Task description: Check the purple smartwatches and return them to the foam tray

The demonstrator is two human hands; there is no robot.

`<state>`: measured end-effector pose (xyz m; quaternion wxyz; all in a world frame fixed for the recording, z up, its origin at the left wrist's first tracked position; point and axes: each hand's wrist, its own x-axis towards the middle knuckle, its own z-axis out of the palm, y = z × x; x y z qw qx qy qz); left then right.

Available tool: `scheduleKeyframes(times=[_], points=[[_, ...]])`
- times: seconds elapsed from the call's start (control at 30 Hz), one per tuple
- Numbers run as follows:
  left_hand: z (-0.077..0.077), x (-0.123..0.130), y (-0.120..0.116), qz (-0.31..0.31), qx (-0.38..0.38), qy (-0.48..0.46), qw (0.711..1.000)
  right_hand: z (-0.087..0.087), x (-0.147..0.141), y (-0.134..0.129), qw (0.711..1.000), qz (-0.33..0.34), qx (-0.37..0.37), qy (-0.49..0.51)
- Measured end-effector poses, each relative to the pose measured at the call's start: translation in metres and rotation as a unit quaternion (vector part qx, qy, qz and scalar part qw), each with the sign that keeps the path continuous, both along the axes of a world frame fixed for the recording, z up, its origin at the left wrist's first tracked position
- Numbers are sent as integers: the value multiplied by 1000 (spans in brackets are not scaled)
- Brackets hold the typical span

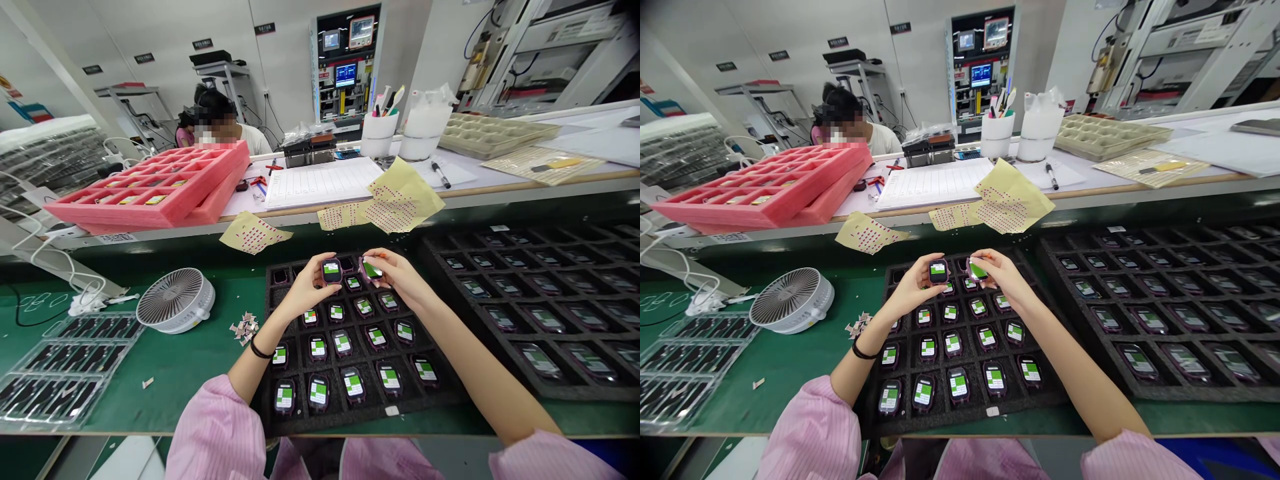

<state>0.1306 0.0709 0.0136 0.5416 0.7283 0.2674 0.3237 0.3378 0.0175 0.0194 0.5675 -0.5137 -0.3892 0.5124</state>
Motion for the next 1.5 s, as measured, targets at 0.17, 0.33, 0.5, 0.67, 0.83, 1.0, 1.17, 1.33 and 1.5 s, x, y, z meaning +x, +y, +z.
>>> scheduleKeyframes(times=[0.17,0.33,0.5,0.67,0.83,1.0,1.17,1.33,1.5], points=[[0,0,-3,5,24,9,1000,2,0,-1,1000,-6,-3,-9],[7,1,-9,34,152,30,987,1,-6,-5,999,22,5,-27],[6,4,-12,19,308,65,949,-6,-18,-10,994,73,32,-76],[-4,7,-17,56,392,203,895,-4,-30,-20,981,76,78,-157],[3,3,-20,72,378,154,910,3,-26,-22,984,108,69,-126],[14,0,-21,51,350,41,934,8,-18,-18,981,189,41,-20],[17,1,-26,25,354,7,935,11,-17,-20,973,226,24,34],[16,2,-28,22,353,24,935,11,-15,-23,978,206,24,36],[15,2,-28,28,368,11,929,10,-19,-25,980,196,24,25]])
